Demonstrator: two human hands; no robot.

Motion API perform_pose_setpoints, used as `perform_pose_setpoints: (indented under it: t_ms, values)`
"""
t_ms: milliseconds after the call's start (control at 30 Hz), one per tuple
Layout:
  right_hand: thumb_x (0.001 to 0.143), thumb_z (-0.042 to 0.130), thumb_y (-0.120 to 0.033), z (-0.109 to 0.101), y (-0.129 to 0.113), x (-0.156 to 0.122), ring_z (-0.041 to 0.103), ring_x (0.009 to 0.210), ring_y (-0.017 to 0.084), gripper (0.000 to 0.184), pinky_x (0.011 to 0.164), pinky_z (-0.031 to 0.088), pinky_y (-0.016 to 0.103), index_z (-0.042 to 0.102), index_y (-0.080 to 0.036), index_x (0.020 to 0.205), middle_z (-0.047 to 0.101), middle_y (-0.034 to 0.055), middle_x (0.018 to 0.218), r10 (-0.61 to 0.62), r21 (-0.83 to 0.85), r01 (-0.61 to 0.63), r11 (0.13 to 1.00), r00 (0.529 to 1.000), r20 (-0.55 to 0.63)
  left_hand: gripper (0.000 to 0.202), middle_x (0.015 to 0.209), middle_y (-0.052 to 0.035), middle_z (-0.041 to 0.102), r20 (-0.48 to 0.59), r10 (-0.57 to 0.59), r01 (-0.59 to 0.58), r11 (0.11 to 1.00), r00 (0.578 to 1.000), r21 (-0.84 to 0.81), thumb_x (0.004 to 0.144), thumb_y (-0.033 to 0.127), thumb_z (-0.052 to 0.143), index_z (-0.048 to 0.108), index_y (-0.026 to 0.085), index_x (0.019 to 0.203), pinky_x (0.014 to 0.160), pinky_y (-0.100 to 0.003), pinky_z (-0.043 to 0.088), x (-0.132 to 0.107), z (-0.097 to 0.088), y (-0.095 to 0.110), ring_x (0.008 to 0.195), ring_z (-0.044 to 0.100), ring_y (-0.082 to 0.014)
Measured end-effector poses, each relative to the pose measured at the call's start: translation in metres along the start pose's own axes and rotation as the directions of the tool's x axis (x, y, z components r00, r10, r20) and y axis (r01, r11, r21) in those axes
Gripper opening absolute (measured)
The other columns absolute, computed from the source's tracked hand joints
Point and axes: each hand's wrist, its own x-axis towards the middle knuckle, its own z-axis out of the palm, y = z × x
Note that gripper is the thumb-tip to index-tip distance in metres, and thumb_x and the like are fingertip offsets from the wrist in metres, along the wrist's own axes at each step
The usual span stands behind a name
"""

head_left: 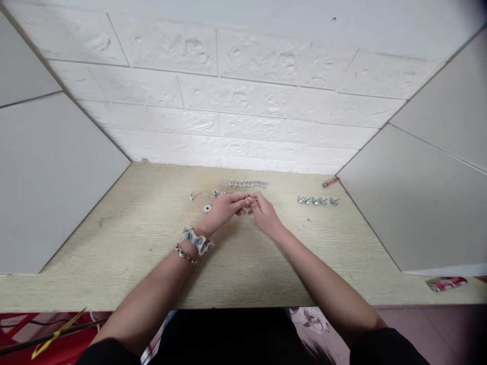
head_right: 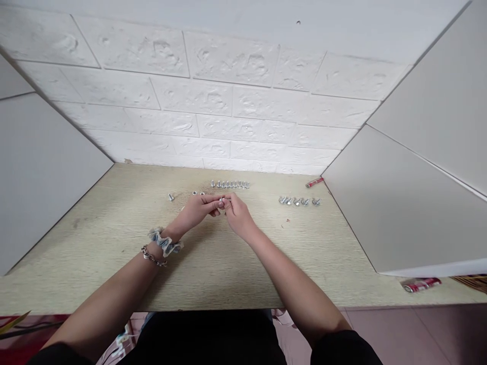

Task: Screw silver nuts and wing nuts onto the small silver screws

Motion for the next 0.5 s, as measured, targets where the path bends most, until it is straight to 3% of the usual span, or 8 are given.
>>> perform_pose_setpoints:
  t_ms: [233, 500]
  values:
    - [0.09, 0.037, -0.039, -0.0035, 0.0032, 0.0011, 0.056, 0.079, 0.016, 0.024, 0.072, 0.044, 0.031, 0.05, -0.02, 0.095, 0.061, 0.005, 0.089, -0.129, -0.113, 0.127, 0.985, 0.992, -0.007, 0.034, 0.072, -0.0047, 0.066, 0.029, -0.075, 0.08, 0.952, 0.997, -0.296, 0.07, 0.045, 0.066, 0.072, 0.014, 0.081, 0.068, -0.025, 0.046, 0.0001, 0.0021, 0.001, 0.065, 0.055, -0.0092]
    - [0.085, 0.045, -0.029, -0.0029, -0.0015, -0.0005, 0.056, 0.079, 0.016, 0.019, 0.07, 0.044, 0.031, 0.052, -0.022, 0.101, 0.062, 0.0047, 0.093, -0.144, -0.12, 0.146, 0.982, 0.989, 0.022, 0.033, 0.07, -0.003, 0.065, -0.012, -0.07, 0.065, 0.973, 0.997, -0.223, 0.069, 0.042, 0.067, 0.072, 0.013, 0.084, 0.071, -0.027, 0.045, -0.0006, -0.0024, 0.0027, 0.066, 0.053, -0.0097]
